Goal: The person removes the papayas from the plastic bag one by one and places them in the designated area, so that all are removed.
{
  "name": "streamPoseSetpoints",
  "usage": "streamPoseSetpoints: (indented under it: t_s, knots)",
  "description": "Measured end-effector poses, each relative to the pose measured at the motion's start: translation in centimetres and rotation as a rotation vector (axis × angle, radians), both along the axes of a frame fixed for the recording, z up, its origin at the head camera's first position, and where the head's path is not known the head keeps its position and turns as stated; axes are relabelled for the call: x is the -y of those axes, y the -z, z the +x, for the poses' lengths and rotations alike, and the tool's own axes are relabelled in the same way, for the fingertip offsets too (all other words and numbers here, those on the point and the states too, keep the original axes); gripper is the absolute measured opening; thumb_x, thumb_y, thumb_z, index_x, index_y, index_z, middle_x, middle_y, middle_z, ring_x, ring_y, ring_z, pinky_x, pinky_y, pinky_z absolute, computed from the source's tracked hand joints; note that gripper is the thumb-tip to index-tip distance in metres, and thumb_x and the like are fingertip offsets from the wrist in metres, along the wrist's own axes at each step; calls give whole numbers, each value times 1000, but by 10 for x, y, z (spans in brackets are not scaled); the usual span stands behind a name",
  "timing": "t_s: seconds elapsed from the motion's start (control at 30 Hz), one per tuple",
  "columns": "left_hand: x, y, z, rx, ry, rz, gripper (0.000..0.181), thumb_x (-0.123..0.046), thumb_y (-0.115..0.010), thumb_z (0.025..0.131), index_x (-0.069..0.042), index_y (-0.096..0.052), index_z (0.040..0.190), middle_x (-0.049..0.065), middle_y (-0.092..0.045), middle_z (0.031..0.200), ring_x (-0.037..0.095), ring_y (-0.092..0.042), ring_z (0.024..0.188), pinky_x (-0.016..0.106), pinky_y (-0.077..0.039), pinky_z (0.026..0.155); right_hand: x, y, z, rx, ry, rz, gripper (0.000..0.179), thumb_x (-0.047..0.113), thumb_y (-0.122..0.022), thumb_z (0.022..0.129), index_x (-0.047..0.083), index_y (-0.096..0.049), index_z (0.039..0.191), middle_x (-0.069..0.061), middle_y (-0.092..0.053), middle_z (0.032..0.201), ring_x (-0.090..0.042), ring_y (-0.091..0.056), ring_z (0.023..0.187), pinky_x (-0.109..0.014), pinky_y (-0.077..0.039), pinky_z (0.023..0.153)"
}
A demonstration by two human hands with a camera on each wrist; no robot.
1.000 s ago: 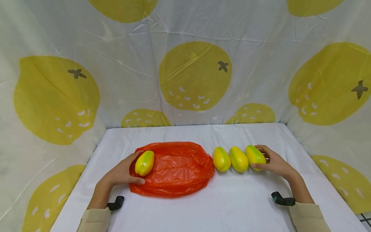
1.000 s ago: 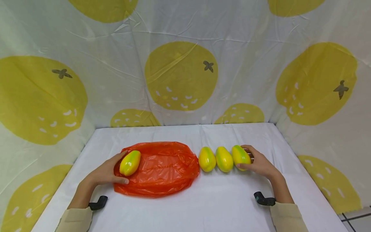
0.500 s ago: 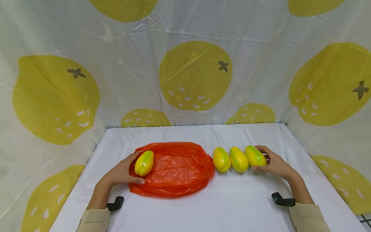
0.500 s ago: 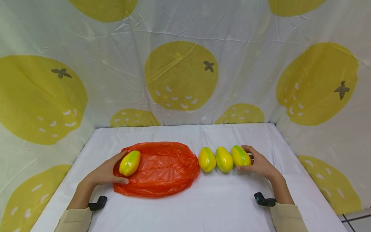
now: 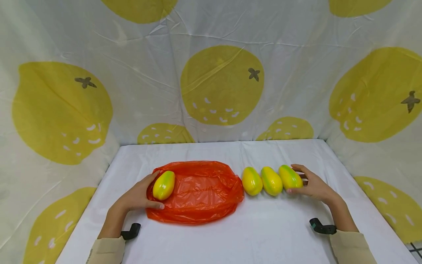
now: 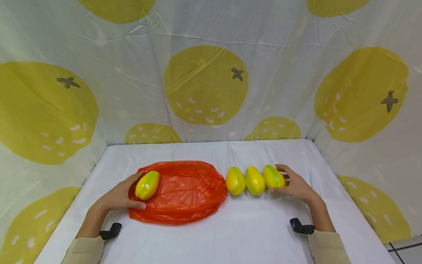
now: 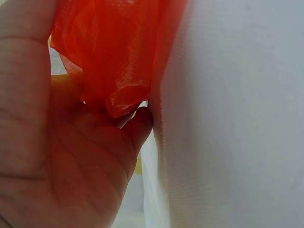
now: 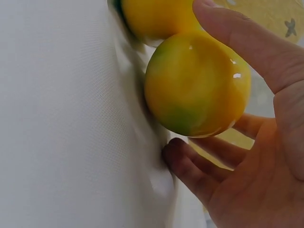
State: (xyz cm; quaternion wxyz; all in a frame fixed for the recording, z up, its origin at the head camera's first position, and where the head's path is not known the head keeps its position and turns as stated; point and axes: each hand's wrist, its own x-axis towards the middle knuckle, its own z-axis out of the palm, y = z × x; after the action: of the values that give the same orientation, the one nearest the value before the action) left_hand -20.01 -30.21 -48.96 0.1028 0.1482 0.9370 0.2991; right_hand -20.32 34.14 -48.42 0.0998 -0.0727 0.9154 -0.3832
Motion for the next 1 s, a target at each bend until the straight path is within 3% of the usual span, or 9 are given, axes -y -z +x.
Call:
streamPoseSetpoints:
  t_s: [0.3, 0.4, 0.57, 0.63, 0.73, 0.83, 0.9, 1.0]
  knots:
    - [1, -1, 1, -9, 4, -4, 129, -59, -90, 66, -7, -23, 163, 19, -38, 161, 44, -41, 143, 64, -52, 102, 0, -4, -1, -40, 14, -28, 92, 43, -78, 91, 9, -27, 160, -24, -33, 161, -50, -43, 138, -69, -41, 110]
    - [1, -2, 0, -6, 1, -4, 129, -60, -90, 65, -8, -24, 163, 18, -38, 161, 43, -41, 143, 63, -53, 101, 1, -5, 0, -53, 59, -54, 81, 46, -68, 98, 10, -29, 159, -24, -35, 161, -50, -43, 139, -69, -41, 110]
    - [2, -1, -1, -12, 0, -3, 129, -60, -90, 65, -9, -24, 163, 17, -38, 161, 43, -40, 143, 64, -53, 101, 5, -8, 0, -160, 139, -88, 65, 47, -53, 106, 6, -38, 155, -24, -44, 155, -45, -46, 138, -66, -40, 112]
    - [2, 0, 0, -9, -4, -4, 129, -60, -90, 65, -10, -24, 163, 17, -38, 161, 43, -40, 143, 64, -53, 101, 9, -10, 0, -201, 167, -83, 61, 46, -52, 107, 7, -42, 153, -23, -48, 152, -43, -49, 136, -60, -45, 111]
    - [3, 2, 0, -6, -4, -4, 129, -60, -90, 65, -10, -23, 163, 17, -37, 161, 43, -40, 143, 63, -54, 100, 14, -14, 0, -244, 196, -90, 58, 46, -54, 106, 10, -46, 151, -20, -52, 149, -40, -53, 132, -31, -54, 104]
    - [1, 3, 0, -5, -21, -4, 130, -61, -90, 64, -11, -24, 163, 15, -38, 161, 41, -41, 143, 61, -54, 100, 20, -17, -1, -281, 192, -112, 55, 43, -56, 106, 11, -49, 149, -19, -54, 148, -39, -54, 131, -5, -43, 93]
    - [0, 3, 0, -9, -18, -1, 130, -61, -90, 64, -10, -23, 163, 16, -38, 161, 42, -41, 143, 62, -54, 100, 24, -17, -1, -299, 183, -131, 52, 40, -57, 106, 11, -50, 148, -19, -55, 146, -38, -54, 130, 1, -36, 89]
    - [-3, 2, -1, -4, -24, -2, 131, -61, -91, 63, -10, -24, 163, 15, -40, 160, 41, -42, 142, 62, -54, 100, 30, -17, -1, -316, 167, -150, 49, 36, -58, 106, 10, -52, 146, -19, -57, 144, -37, -53, 131, 3, -35, 91]
